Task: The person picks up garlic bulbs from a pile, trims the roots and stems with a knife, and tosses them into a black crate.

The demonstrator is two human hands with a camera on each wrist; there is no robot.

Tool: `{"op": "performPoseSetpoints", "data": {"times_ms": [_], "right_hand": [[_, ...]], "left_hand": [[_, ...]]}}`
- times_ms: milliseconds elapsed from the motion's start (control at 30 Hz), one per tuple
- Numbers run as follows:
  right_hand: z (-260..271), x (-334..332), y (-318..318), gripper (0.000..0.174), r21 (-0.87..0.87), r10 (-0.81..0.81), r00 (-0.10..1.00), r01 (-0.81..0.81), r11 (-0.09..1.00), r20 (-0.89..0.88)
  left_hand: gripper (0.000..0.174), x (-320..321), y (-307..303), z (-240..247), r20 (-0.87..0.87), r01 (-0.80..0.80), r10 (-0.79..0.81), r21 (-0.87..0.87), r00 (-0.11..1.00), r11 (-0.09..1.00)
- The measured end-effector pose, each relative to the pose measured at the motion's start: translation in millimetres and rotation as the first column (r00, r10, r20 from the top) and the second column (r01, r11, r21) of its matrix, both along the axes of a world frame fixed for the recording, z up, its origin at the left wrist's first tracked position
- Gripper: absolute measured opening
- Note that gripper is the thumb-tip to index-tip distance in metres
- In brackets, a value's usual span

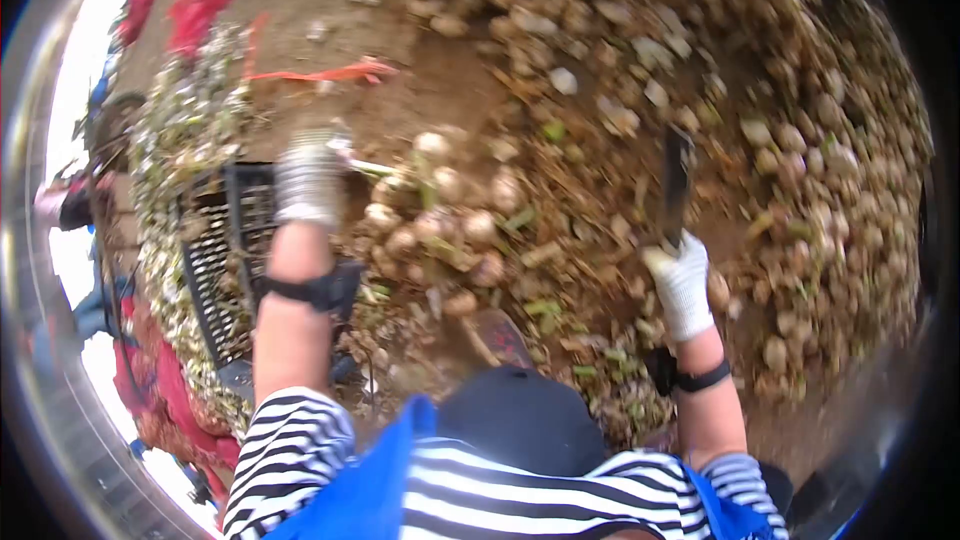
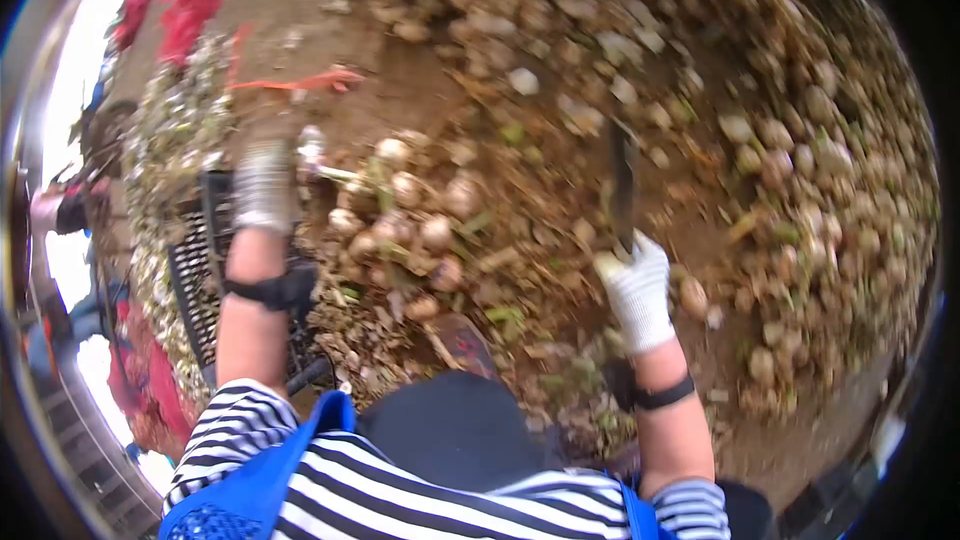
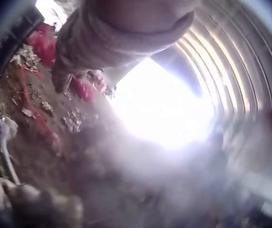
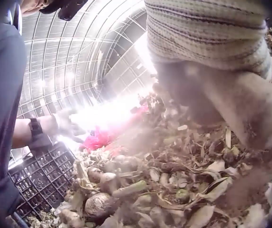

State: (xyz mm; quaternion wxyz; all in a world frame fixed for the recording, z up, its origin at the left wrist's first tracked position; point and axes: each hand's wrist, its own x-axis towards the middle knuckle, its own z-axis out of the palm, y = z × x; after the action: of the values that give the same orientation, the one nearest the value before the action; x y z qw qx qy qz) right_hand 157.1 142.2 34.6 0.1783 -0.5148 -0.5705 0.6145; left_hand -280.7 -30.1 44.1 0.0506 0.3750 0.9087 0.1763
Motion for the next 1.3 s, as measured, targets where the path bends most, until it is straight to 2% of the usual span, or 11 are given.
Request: {"op": "performPoseSetpoints", "data": {"times_ms": [67, 167, 367, 567, 633, 733, 800, 833, 1200, 1267, 1300], "right_hand": [[4, -5, -5, 0.019, 0.134, 0.094, 0.994, -0.101, 0.986, 0.055], [-14, 5, -2, 0.007, 0.152, 0.114, 0.986, -0.132, 0.980, 0.121], [-48, 5, -8, 0.005, 0.092, -0.037, 0.971, 0.016, 0.996, 0.236], [9, -24, 2, 0.026, 0.182, 0.222, 0.974, -0.226, 0.957, 0.044], [21, -34, -7, 0.026, 0.320, 0.135, 0.989, -0.148, 0.936, 0.062], [40, -48, -3, 0.012, 0.632, 0.184, 0.900, -0.412, 0.656, 0.395], [56, -55, -1, 0.010, 0.606, 0.285, 0.848, -0.521, 0.602, 0.446], [59, -60, 0, 0.010, 0.565, 0.313, 0.798, -0.590, 0.577, 0.515], [66, -77, -10, 0.011, 0.516, 0.453, 0.722, -0.691, 0.507, 0.522], [56, -75, -9, 0.016, 0.418, 0.467, 0.666, -0.738, 0.531, 0.582], [46, -69, -7, 0.013, 0.456, 0.438, 0.719, -0.687, 0.566, 0.540]], "left_hand": [[0.037, 57, 56, 11, -0.235, 0.284, -0.580, -0.692, 0.780, 0.663], [0.052, 63, 83, -12, 0.443, 0.426, -0.153, -0.621, 0.883, 0.658], [0.055, 65, 109, -2, 0.375, 0.318, -0.009, -0.776, 0.927, 0.545], [0.077, 81, 85, 22, 0.433, 0.163, -0.212, 0.146, 0.876, 0.976], [0.067, 102, 81, 40, 0.861, -0.121, -0.395, 0.451, 0.319, 0.884], [0.079, 140, 73, 38, 0.788, -0.285, -0.603, 0.611, 0.125, 0.739], [0.079, 153, 69, 28, 0.624, 0.159, -0.590, 0.606, 0.512, 0.779], [0.080, 155, 70, 37, 0.909, -0.064, -0.385, 0.399, 0.159, 0.915], [0.035, 192, 46, -17, 0.873, -0.022, -0.486, 0.485, -0.045, 0.874], [0.028, 200, 51, -4, 0.273, 0.711, -0.721, 0.156, 0.636, 0.686], [0.031, 206, 59, 15, 0.511, 0.547, -0.689, 0.423, 0.515, 0.722]]}}
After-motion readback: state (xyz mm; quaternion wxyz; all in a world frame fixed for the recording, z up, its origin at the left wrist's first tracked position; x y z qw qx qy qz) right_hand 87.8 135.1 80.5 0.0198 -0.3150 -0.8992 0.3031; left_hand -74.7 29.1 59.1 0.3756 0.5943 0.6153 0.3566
